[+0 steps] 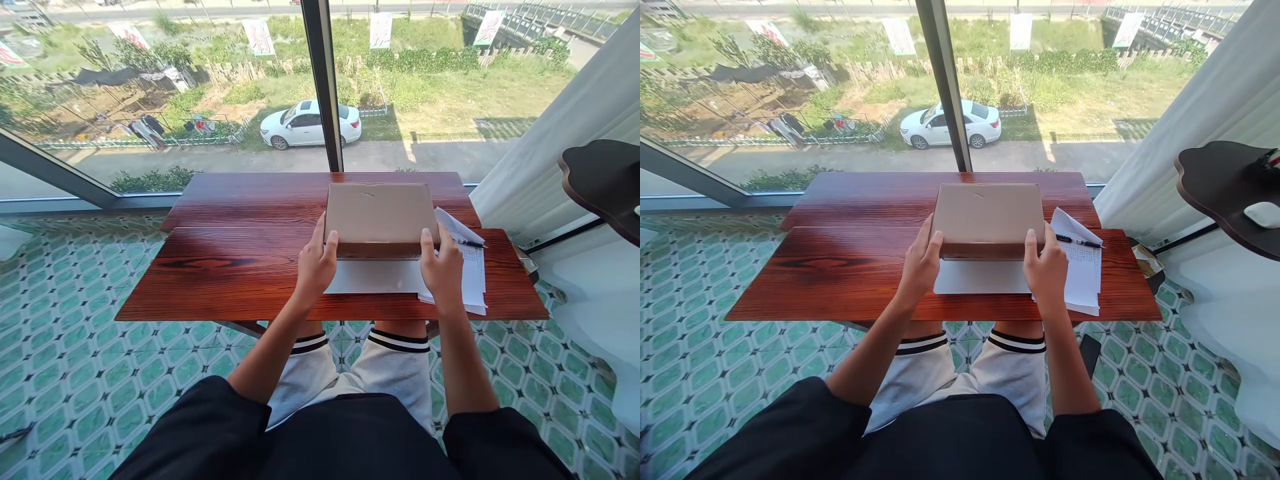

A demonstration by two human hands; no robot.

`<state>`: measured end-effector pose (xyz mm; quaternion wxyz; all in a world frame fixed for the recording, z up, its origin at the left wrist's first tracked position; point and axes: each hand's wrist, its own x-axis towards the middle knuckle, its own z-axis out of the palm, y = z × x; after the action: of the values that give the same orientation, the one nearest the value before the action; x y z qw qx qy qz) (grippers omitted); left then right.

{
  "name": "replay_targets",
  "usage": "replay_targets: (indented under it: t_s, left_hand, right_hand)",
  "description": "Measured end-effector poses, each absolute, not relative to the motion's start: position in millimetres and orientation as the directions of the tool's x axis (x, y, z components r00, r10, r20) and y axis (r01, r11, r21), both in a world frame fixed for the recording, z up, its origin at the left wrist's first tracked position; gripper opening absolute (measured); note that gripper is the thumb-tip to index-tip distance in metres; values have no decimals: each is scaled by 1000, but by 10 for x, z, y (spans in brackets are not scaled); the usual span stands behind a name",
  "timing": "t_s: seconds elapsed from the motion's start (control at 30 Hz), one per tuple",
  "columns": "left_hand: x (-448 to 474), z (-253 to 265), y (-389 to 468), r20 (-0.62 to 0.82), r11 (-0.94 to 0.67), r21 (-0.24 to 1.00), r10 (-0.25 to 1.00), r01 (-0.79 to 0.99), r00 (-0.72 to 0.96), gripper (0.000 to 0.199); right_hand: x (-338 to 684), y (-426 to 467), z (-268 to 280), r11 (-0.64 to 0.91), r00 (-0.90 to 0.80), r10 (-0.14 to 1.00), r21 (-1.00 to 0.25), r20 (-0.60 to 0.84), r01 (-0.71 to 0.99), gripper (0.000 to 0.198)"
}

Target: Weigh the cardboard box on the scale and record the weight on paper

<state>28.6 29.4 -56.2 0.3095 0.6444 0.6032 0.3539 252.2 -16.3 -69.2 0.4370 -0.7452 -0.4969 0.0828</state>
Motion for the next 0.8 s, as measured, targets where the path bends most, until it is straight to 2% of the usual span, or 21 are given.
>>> replay_targets:
  t_s: [0.33,0.63,0.8]
  left_hand:
    - [-264,-487,342,258,-135,801,957,583,-134,54]
    - [-984,-468,397,369,-82,768,867,636,-334,48]
    - [-1318,-525,412,401,-45,759,819,650,-411,53]
  right_hand:
    - [1979,-92,-500,-31,384,882,-780,273,625,66]
    - [1317,7,-522,127,124,969,-857,215,499,66]
    - [996,35,-535,194,-9,977,-868,213,456,59]
